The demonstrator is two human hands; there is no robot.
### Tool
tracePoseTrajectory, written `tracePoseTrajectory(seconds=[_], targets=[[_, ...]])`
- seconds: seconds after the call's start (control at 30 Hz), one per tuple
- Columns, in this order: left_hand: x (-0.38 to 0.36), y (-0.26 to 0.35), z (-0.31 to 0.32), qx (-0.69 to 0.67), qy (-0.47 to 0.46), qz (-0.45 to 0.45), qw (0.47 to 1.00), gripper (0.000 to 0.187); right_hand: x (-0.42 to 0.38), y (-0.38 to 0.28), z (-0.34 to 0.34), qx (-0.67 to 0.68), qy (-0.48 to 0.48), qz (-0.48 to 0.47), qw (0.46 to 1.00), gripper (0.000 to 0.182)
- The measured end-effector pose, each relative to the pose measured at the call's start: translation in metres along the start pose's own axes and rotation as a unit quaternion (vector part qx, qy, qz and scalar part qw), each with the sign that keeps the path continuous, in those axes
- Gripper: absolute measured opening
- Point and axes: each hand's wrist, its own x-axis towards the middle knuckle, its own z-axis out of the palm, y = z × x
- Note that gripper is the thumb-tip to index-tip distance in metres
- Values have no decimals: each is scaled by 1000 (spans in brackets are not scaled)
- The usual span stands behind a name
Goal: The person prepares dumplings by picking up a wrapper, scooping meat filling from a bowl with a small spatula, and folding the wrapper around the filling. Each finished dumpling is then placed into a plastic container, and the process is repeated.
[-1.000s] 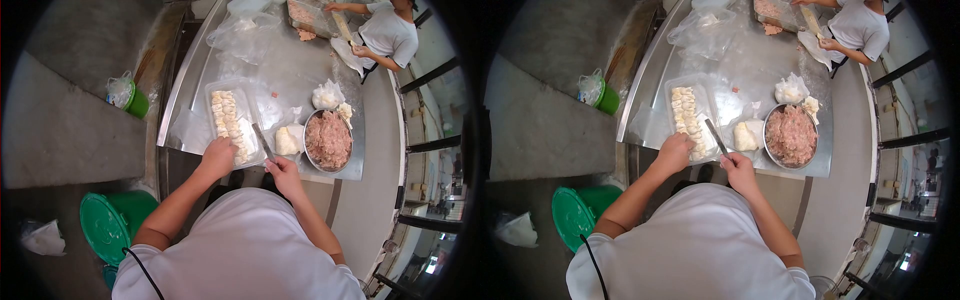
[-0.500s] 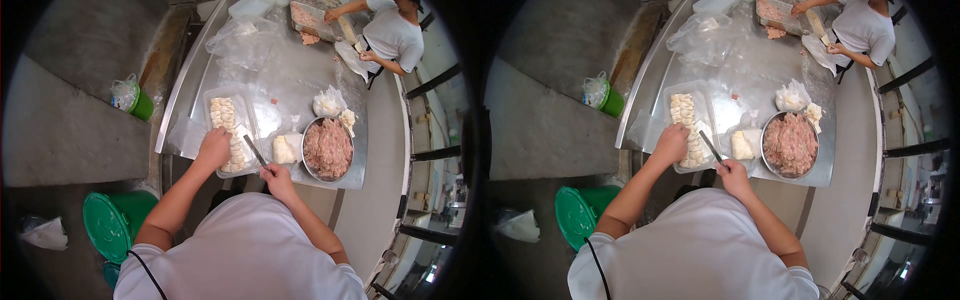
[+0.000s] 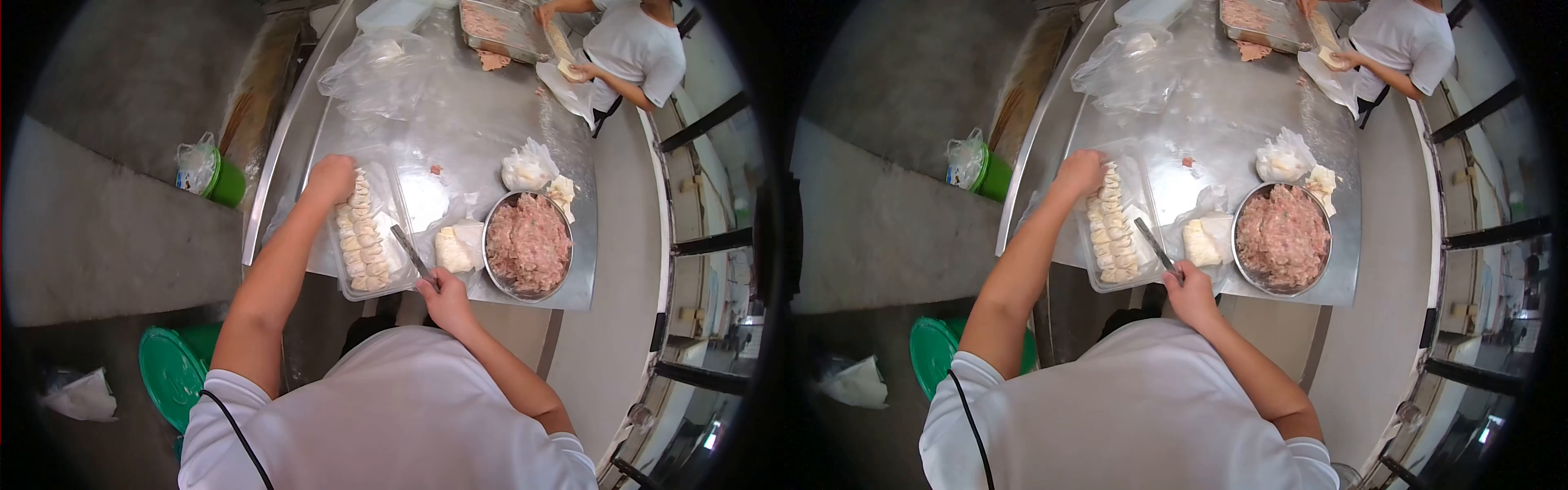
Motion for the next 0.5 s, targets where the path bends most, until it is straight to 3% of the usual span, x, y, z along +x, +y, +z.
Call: tracePoseTrajectory(seconds=[0.33, 0.5], targets=[[-6, 0, -3, -4, -27, -8, 1000, 22, 12, 18, 15, 88, 21, 1, 996, 24], [-7, -11, 10, -8, 24, 37, 999, 25, 14, 25, 20, 94, 35, -3, 995, 22]])
